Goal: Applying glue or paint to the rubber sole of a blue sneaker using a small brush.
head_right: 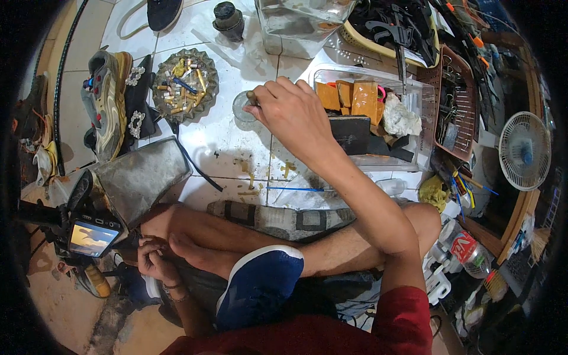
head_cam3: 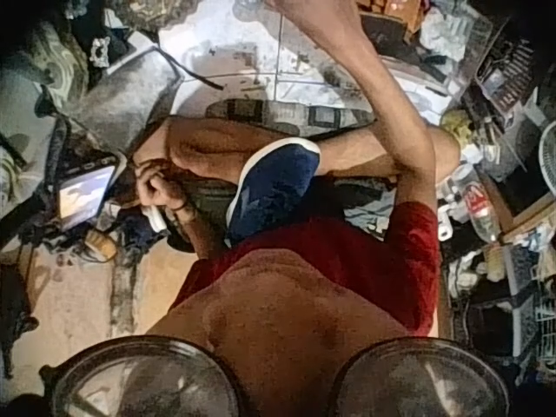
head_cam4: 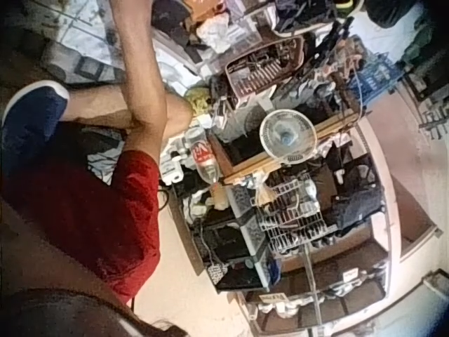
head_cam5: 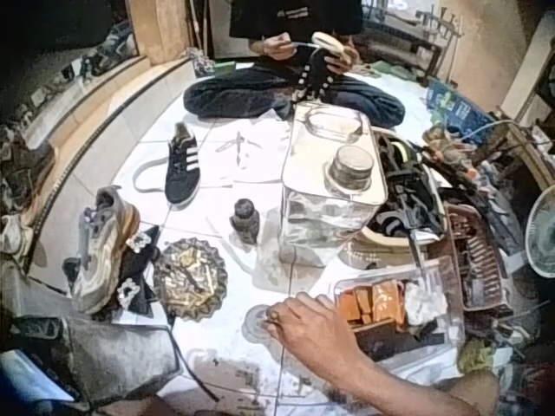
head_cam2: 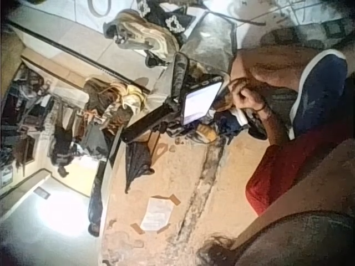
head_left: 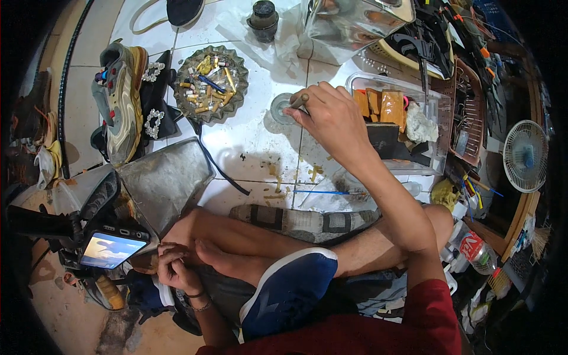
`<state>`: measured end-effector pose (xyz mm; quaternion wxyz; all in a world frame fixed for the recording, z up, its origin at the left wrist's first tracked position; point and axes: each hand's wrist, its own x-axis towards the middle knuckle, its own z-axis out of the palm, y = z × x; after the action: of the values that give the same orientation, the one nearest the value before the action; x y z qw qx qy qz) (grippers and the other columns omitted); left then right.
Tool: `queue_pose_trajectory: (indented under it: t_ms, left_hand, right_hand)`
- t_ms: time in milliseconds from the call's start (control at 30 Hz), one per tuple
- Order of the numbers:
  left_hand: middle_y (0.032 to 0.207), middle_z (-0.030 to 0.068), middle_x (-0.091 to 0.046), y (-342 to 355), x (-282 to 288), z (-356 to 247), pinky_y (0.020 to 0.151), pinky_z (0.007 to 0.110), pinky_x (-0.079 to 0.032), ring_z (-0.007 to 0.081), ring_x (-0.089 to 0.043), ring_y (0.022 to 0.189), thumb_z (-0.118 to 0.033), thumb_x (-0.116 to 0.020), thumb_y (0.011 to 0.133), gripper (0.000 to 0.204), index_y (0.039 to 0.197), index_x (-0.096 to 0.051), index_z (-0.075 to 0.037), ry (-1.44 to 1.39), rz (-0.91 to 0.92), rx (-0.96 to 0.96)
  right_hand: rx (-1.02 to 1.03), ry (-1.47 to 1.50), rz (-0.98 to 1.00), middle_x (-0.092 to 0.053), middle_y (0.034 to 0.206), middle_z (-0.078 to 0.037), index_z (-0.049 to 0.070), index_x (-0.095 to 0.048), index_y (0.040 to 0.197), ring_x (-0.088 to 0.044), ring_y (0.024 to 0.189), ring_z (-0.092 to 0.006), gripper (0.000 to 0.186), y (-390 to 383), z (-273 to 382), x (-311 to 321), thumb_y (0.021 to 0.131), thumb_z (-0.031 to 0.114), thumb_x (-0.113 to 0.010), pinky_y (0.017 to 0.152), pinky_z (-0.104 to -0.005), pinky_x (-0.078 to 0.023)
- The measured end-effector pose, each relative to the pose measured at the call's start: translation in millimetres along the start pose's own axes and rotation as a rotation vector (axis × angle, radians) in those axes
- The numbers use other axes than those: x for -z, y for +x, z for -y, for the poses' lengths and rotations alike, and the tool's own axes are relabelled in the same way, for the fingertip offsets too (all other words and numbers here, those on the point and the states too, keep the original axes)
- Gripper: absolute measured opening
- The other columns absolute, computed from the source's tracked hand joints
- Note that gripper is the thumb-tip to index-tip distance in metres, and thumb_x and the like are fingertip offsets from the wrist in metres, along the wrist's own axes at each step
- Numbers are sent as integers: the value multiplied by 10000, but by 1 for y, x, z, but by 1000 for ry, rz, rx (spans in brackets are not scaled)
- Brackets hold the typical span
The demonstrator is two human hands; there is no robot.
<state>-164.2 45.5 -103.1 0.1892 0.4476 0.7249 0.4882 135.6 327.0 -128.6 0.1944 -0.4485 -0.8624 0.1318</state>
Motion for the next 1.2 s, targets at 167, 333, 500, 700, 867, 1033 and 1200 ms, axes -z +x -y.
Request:
queue_pose_trajectory:
  t_ms: [167, 333, 500, 700, 867, 1033, 1200]
  left_hand:
    - [774, 100, -548, 2, -3, -2, 612, 263, -424, 152, -505, 670, 27, -416, 882, 142, 795, -527, 34, 1, 16, -32]
    - [777, 104, -547, 1, -2, -3, 629, 274, -436, 158, -498, 668, 39, -414, 883, 135, 800, -520, 35, -26, 9, 1]
    - [786, 108, -547, 2, -2, -1, 622, 272, -435, 155, -500, 671, 46, -407, 881, 135, 804, -518, 36, -27, 11, 1]
    - [785, 108, -550, 1, -3, -7, 622, 274, -434, 154, -505, 668, 34, -409, 896, 142, 804, -517, 31, -24, -17, 30]
    - [743, 88, -549, -5, 1, -1, 617, 271, -426, 155, -506, 657, -15, -455, 916, 137, 807, -530, 17, -7, -22, 49]
    - [694, 28, -484, -2, -2, 2, 706, 295, -454, 132, -469, 650, -144, -521, 975, 187, 840, -498, -17, -63, -28, 8]
    - [927, 152, -642, 2, 3, -12, 653, 282, -458, 159, -553, 749, -33, -600, 927, 91, 971, -610, 47, -15, 25, -98]
  right_hand:
    - [21, 14, 19, -642, 840, -32, 77, -684, 940, -616, 880, -194, 257, -2, -1, -1, 824, 299, -742, 737, -346, -452]
    - [11, 60, -36, -633, 782, -54, 50, -658, 847, -619, 811, -222, 268, 3, -2, -1, 819, 299, -755, 703, -360, -467]
    - [-35, 167, -143, -602, 707, -109, 15, -595, 749, -607, 707, -283, 338, 3, -10, -6, 843, 294, -760, 619, -396, -477]
    - [-163, 330, -247, -551, 646, -136, -12, -563, 731, -558, 577, -294, 347, 1, -4, 2, 897, 245, -728, 530, -394, -435]
    - [-161, 448, -225, -548, 644, -135, -11, -555, 731, -544, 550, -302, 350, -7, -6, -2, 894, 242, -734, 518, -390, -427]
    - [151, 7, -144, -612, 704, -123, -23, -629, 949, -616, 614, -288, 299, -2, 2, 22, 938, 270, -687, 566, -365, -497]
    - [164, 76, -290, -635, 646, -159, -25, -634, 810, -601, 511, -268, 305, 11, 13, 30, 884, 248, -750, 498, -360, -464]
